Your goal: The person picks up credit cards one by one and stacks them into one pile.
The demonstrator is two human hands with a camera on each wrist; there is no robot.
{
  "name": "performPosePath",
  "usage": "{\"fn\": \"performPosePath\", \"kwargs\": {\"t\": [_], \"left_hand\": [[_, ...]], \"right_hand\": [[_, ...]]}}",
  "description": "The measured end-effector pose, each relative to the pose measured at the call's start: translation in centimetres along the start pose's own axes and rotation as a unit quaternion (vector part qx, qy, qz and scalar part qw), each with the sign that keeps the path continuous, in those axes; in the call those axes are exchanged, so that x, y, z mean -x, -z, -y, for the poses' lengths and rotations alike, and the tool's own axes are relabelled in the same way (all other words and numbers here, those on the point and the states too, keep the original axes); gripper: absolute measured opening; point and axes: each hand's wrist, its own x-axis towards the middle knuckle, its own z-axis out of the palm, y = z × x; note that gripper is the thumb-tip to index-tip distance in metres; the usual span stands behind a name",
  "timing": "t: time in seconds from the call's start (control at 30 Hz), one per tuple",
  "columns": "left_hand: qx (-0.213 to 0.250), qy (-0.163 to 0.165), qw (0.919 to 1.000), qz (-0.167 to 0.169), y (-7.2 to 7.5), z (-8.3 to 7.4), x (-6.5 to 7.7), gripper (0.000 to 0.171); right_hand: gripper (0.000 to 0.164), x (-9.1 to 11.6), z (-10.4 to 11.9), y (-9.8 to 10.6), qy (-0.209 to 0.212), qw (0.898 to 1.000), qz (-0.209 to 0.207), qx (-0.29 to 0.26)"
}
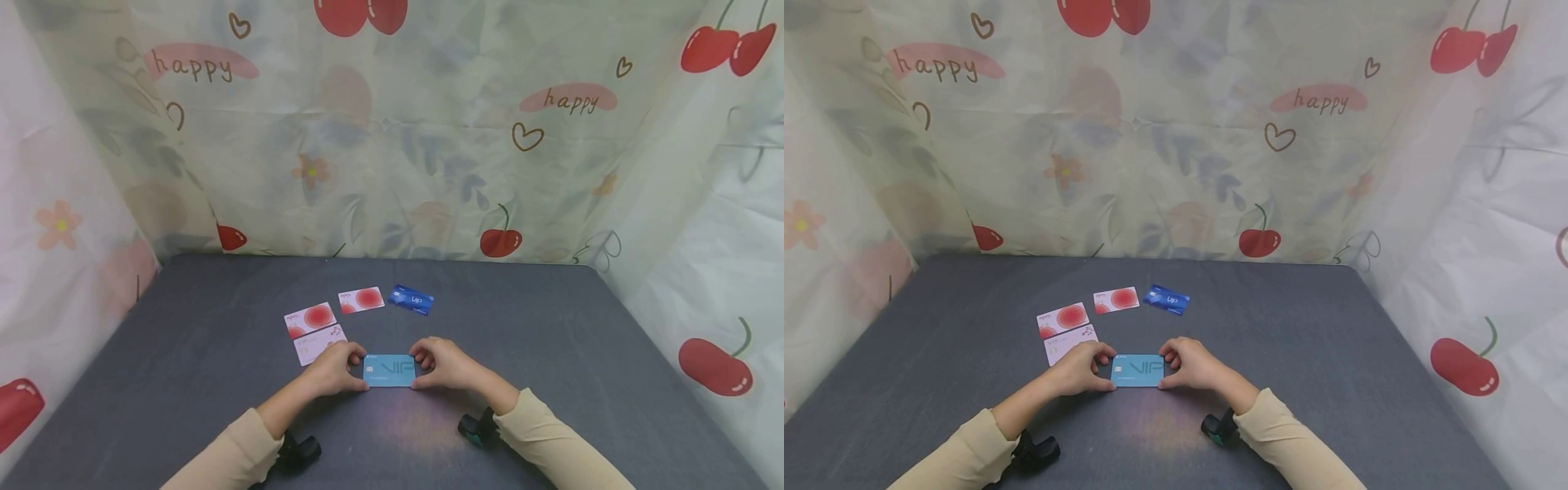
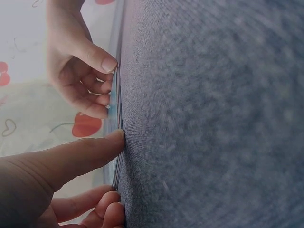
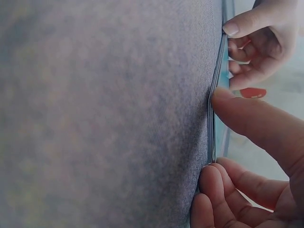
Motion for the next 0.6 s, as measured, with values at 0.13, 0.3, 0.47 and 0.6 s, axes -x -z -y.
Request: {"fn": "performPosePath", "kwargs": {"t": [0.13,0.3,0.47,0.6], "left_hand": [[0.0,0.0,1.0,-0.001,-0.03,0.01,0.03,0.049],[-0.001,-0.003,1.0,-0.006,-0.07,0.03,0.04,0.049],[-0.001,0.001,1.0,-0.007,-0.04,-0.1,0.09,0.05],[-0.004,0.003,1.0,-0.008,-0.06,-0.15,0.06,0.05]], "right_hand": [[0.046,0.0,-0.02,0.04,0.0,1.0,0.001,0.0],[0.046,-0.06,-0.12,0.01,0.0,1.0,0.002,0.001],[0.047,-0.02,-0.15,-0.06,0.002,1.0,0.0,0.002],[0.047,0.01,-0.12,-0.05,0.001,1.0,-0.001,0.002]]}}
